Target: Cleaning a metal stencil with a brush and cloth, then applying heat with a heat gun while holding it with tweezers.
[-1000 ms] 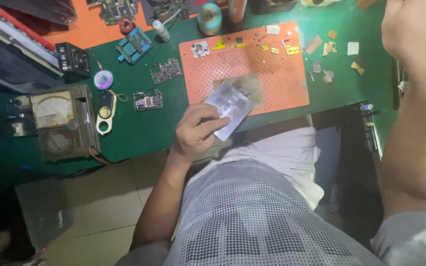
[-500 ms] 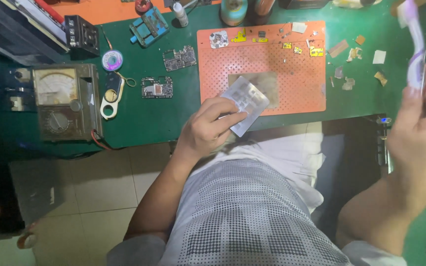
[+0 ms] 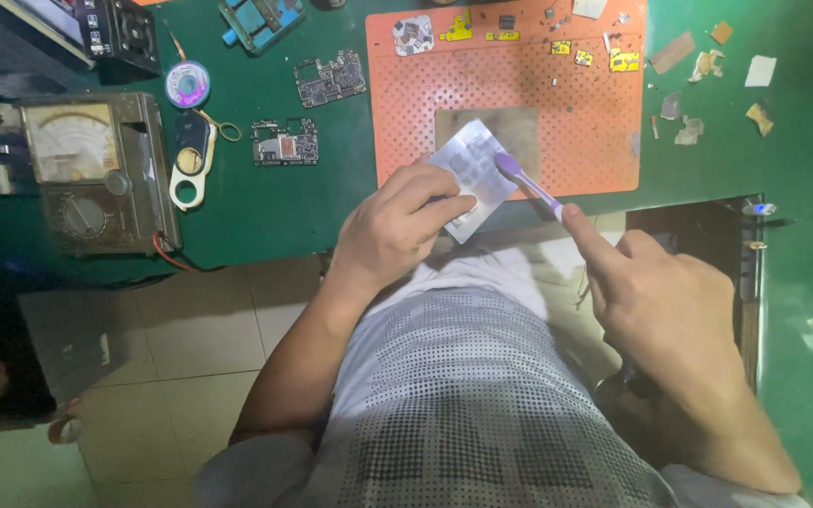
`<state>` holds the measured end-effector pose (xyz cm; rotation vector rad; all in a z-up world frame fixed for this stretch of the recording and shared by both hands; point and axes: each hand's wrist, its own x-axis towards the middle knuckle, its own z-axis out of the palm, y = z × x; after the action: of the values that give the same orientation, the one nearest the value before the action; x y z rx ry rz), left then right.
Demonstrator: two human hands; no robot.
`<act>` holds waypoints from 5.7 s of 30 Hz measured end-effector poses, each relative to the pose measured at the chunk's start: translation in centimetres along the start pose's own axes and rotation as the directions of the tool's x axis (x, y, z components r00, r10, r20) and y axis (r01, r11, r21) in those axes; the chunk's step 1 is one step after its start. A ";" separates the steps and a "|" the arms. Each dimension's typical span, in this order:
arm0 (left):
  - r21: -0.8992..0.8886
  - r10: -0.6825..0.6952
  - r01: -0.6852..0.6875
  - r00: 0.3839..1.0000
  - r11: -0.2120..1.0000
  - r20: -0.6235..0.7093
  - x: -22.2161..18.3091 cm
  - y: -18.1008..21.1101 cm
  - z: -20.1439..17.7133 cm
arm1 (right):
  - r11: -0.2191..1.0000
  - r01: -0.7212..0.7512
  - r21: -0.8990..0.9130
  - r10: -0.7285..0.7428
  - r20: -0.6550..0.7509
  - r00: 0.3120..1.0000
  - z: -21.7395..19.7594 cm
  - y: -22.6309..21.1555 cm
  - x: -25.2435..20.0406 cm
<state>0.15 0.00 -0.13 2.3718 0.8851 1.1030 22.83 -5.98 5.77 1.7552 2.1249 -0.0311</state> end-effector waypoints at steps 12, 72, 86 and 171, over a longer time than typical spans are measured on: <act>-0.062 0.103 -0.106 0.993 0.992 -0.055 0.7 0.3 -0.3 | 0.985 0.154 -0.076 -0.170 -0.306 0.937 -0.3 -0.4 0.0; -0.223 -0.018 0.057 0.985 0.973 0.173 -7.5 1.3 2.2 | 0.264 -0.177 0.948 0.764 -0.093 0.639 13.2 5.7 -5.4; 0.402 -0.583 0.428 0.670 0.809 0.460 -14.5 -4.1 12.6 | 0.338 -0.194 0.921 0.706 -0.112 0.699 14.3 6.8 -7.9; -0.036 -0.524 0.523 0.850 0.852 -0.052 1.3 1.7 0.0 | 0.965 0.230 -0.123 -0.226 0.043 0.973 -1.9 -0.4 0.1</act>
<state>1.51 -0.36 1.55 1.9010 1.4260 0.9463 21.90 -5.47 7.39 1.4239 2.2450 0.0168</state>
